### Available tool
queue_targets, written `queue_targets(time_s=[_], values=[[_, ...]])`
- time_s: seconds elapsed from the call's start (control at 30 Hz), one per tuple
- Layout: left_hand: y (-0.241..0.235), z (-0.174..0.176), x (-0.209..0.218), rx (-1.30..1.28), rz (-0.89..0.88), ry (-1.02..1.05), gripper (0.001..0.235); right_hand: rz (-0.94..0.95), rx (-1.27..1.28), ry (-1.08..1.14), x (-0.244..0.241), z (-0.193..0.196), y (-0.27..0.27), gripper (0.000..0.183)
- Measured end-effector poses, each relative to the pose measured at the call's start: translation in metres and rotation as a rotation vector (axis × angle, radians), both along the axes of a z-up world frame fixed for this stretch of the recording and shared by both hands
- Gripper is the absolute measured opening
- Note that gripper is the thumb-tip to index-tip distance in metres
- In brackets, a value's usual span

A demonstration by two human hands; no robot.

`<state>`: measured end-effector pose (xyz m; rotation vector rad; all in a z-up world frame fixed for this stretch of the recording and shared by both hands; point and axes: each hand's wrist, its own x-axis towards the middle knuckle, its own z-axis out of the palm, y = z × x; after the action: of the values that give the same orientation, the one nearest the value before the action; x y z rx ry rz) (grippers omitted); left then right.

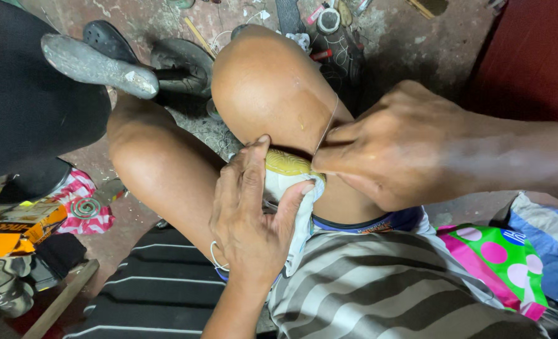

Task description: The person sits on the floor and sews a white sneaker using a wooden-handled awl and white thread. They repeatedly pierce the shoe's sole and upper, pull the thread through, and tighten the stitches to repair the footwear.

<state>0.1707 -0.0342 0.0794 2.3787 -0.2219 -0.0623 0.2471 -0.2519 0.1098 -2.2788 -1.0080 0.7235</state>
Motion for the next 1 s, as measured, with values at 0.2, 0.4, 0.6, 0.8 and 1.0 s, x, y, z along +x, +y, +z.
queue_targets(time_s=[0.2,0.4,0.6,0.8,1.0], values=[[-0.001,0.002,0.006,-0.03,-0.009,0.017,0.07,0.072,-0.121,0.047,0.012,-0.004,0.017,0.029],[0.039,0.008,-0.016,-0.457,0.215,0.191,0.056,0.041,0.015,-0.084,0.006,0.013,0.008,0.027],[0.086,-0.023,-0.093,-0.537,0.597,0.178,0.04,-0.014,0.141,-0.304,-0.036,0.037,-0.006,0.052],[0.067,-0.039,-0.134,-0.261,0.355,0.182,0.059,0.143,0.152,-0.405,-0.091,-0.002,0.083,0.07],[0.066,-0.049,-0.154,-0.282,0.52,0.093,0.019,0.206,-0.087,-0.326,-0.083,-0.006,0.105,0.046]])
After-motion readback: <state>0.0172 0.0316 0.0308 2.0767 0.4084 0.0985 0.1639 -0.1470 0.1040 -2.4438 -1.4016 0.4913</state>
